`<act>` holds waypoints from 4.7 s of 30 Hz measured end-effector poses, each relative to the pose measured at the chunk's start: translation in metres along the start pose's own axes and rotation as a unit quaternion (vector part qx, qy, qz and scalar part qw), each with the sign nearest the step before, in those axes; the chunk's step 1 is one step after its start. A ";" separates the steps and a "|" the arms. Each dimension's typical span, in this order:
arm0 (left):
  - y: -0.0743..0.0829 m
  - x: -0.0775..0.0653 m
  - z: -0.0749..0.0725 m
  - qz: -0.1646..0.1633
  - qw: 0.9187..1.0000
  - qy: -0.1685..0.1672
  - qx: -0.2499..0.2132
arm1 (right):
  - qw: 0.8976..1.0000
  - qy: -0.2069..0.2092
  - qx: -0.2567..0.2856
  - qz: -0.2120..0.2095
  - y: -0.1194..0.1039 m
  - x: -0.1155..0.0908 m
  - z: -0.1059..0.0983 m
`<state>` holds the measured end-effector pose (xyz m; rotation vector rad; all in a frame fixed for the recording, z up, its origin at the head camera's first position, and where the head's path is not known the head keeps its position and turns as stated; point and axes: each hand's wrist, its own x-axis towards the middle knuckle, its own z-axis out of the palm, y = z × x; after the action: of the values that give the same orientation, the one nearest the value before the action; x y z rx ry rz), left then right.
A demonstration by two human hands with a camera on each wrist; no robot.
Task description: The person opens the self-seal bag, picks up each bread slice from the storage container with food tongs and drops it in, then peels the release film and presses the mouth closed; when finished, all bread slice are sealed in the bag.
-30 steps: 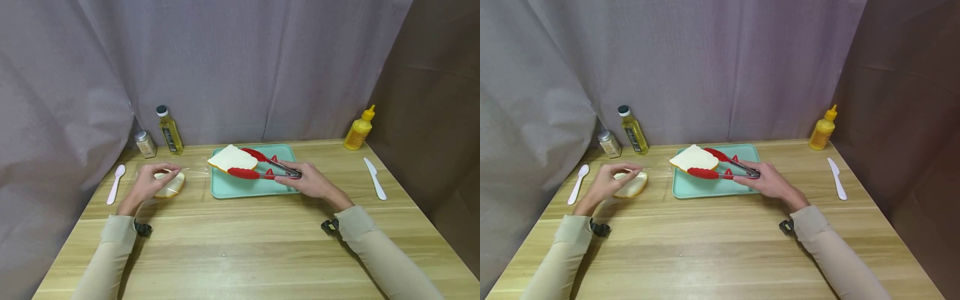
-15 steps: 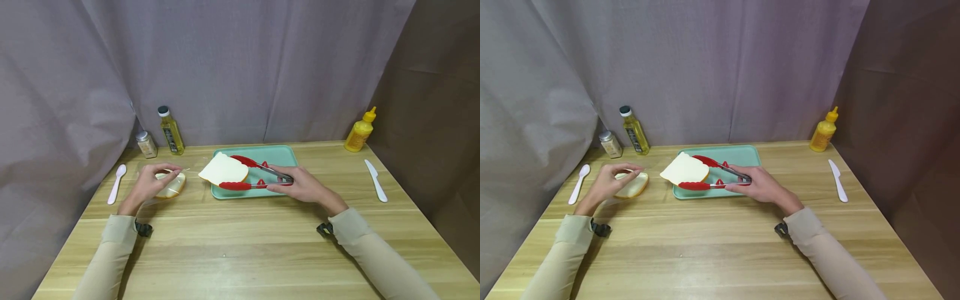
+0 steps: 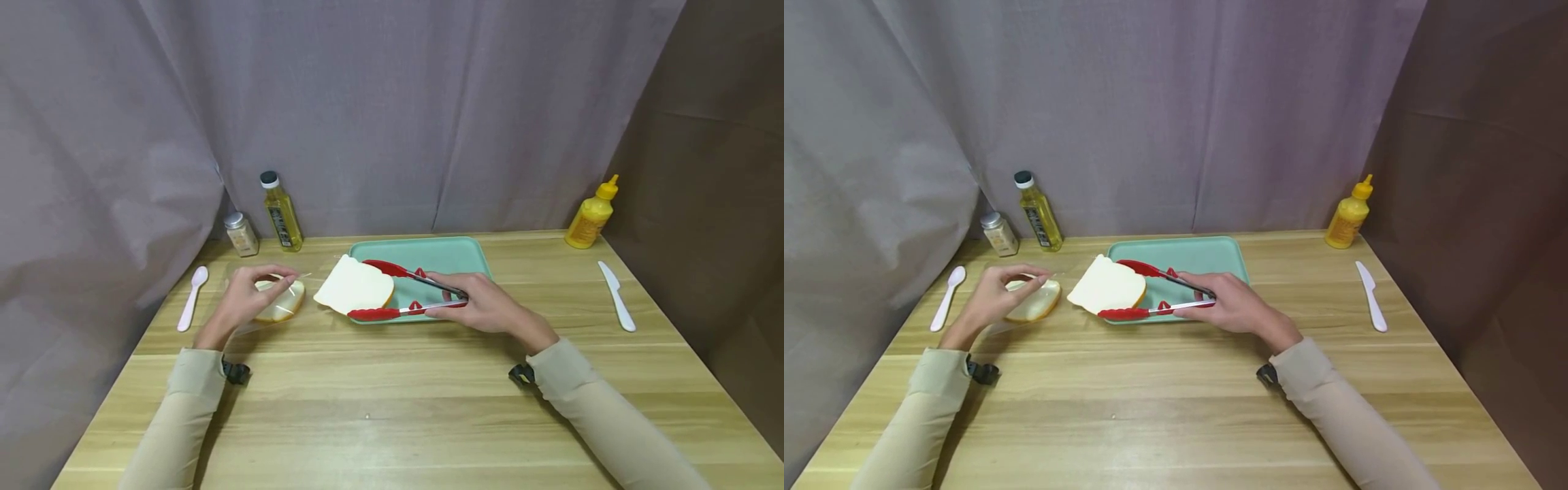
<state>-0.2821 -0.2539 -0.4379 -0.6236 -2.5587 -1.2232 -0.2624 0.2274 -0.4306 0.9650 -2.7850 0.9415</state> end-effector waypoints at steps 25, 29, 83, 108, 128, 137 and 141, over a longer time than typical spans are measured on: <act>0.004 -0.002 -0.006 -0.011 1.000 -0.007 -0.013 | 0.999 -0.034 0.022 -0.001 -0.007 0.024 0.016; 0.003 -0.003 -0.007 -0.009 1.000 0.003 -0.024 | 0.999 -0.036 0.026 -0.004 -0.008 0.028 0.018; 0.004 0.000 -0.005 0.003 0.998 -0.046 -0.042 | 0.995 -0.073 -0.059 -0.010 -0.041 0.060 0.042; -0.002 0.000 -0.008 0.003 0.998 -0.040 -0.042 | 0.995 -0.082 -0.046 0.015 -0.051 0.055 0.037; -0.013 0.001 -0.012 -0.007 0.996 -0.029 -0.082 | 0.995 -0.093 0.037 0.026 -0.031 0.053 0.023; -0.007 0.001 -0.012 -0.007 0.995 -0.042 -0.089 | 0.998 -0.067 -0.020 0.010 -0.039 0.053 0.026; -0.004 0.000 -0.012 -0.009 0.995 -0.043 -0.089 | 0.998 -0.056 -0.040 -0.001 -0.044 0.053 0.031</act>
<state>-0.2838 -0.2652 -0.4330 -0.7067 -2.5483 -1.4719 -0.2750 0.1533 -0.4203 1.0399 -2.8862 0.7940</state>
